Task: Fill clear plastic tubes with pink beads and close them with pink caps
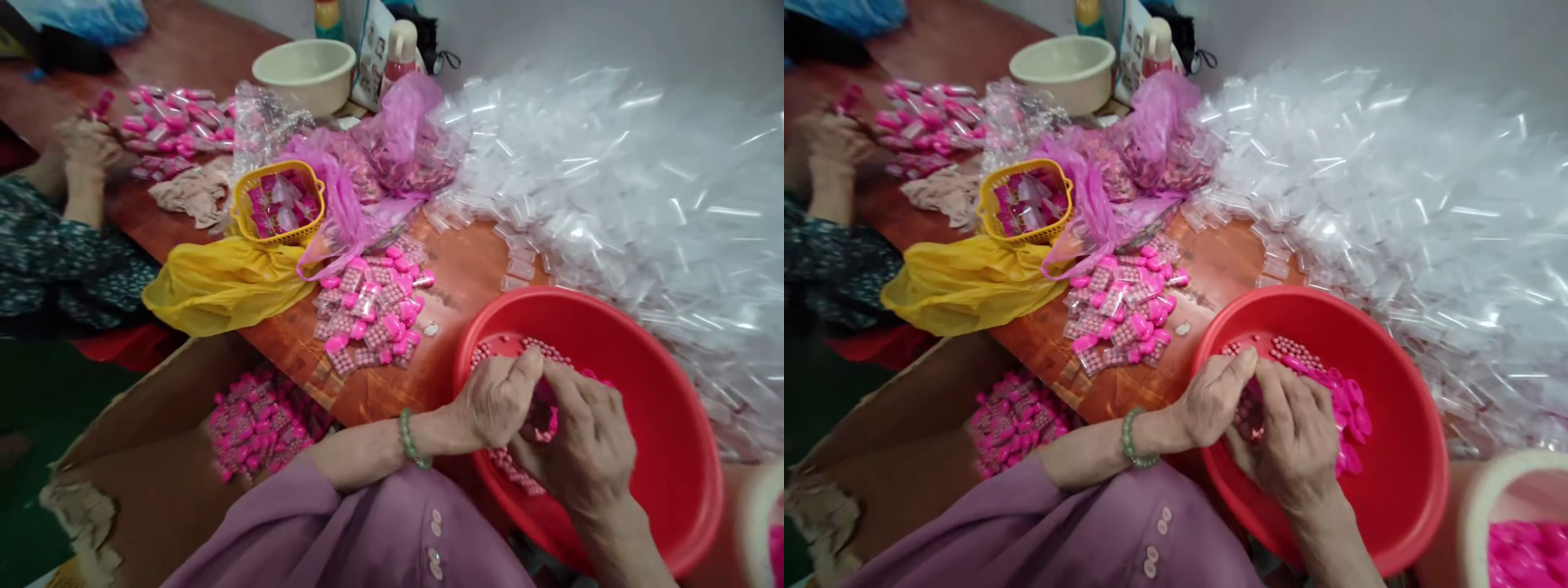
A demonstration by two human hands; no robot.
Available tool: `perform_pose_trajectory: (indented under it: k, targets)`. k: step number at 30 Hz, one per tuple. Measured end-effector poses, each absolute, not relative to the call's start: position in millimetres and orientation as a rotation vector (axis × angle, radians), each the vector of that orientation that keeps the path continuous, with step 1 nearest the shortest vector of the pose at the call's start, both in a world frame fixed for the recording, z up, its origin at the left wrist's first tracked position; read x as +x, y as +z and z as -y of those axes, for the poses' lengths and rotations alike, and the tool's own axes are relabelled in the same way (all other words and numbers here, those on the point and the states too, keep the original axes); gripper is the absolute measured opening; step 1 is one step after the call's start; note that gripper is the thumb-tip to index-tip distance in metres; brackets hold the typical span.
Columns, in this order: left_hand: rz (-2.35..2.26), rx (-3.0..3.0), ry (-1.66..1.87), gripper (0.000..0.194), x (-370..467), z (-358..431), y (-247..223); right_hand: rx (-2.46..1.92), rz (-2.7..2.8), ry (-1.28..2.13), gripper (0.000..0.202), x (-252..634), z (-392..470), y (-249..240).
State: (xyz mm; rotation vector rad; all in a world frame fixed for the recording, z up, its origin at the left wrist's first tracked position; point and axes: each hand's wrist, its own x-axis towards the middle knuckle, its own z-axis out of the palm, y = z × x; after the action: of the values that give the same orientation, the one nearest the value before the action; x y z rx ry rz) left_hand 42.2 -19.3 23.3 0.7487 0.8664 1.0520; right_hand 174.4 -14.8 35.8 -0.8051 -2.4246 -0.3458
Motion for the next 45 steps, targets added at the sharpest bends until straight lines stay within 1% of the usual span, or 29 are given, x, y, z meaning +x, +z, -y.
perform_pose_trajectory:
  k: [3,5,7,11,13,16,20,24,28,32,35,37,39,41,43,44,45]
  targets:
    - [-0.948,0.978,1.214,0.049,11.4,29.0,30.0,-0.767,2.483,-0.186,0.082,159.4,15.9,36.4]
    - [-1.119,1.266,1.278,0.047,-16.2,32.7,25.7,-0.797,2.579,-0.105,0.076,155.7,11.1,32.3]
    - [-1.389,1.521,1.359,0.042,-46.9,33.3,13.8,-0.872,2.676,-0.066,0.063,160.0,1.8,27.5]
    - [-2.057,1.884,1.248,0.031,-100.0,24.1,-25.2,-0.913,2.772,0.021,0.027,179.1,-25.2,29.9]
    - [-2.176,1.995,1.162,0.029,-114.6,17.3,-45.6,-0.924,2.754,0.045,0.02,180.3,-45.2,38.9]
    - [-2.183,2.157,1.167,0.031,-121.0,10.6,-68.6,-1.042,2.717,0.126,0.021,155.9,-91.8,54.2]
    - [-2.148,2.203,1.346,0.035,-117.0,8.8,-81.5,-1.36,2.881,0.205,0.021,81.0,-176.6,56.0]
    - [-2.132,2.145,1.556,0.038,-116.6,10.5,-81.3,-1.43,2.939,0.243,0.026,8.3,-244.5,27.8]
    - [-2.101,2.086,1.585,0.036,-116.3,14.0,-77.8,-1.538,2.909,0.246,0.029,-22.9,-272.7,-8.9]
    - [-2.049,2.032,1.583,0.032,-110.3,16.1,-71.7,-1.561,2.839,0.276,0.029,-26.8,-278.4,-28.7]
    - [-1.995,2.018,1.616,0.029,-105.8,17.0,-61.2,-1.542,2.778,0.391,0.029,-23.6,-273.9,-24.0]
    - [-1.942,2.031,1.664,0.028,-103.0,17.3,-51.5,-1.496,2.729,0.513,0.041,-13.6,-265.8,-8.8]
    - [-1.858,2.014,1.69,0.028,-98.2,16.9,-41.5,-1.463,2.649,0.641,0.046,7.2,-251.3,15.8]
    - [-1.708,1.97,1.68,0.03,-89.0,17.2,-33.7,-1.428,2.55,0.718,0.044,38.6,-226.2,44.5]
    - [-1.543,1.929,1.639,0.033,-74.5,19.4,-30.5,-1.325,2.359,0.784,0.033,76.7,-190.7,66.4]
    - [-1.479,1.908,1.61,0.036,-65.5,21.1,-31.4,-1.319,2.259,0.811,0.028,96.4,-171.3,70.9]
    - [-1.43,1.878,1.575,0.041,-55.8,23.0,-33.8,-1.342,2.199,0.817,0.027,115.3,-152.6,70.0]
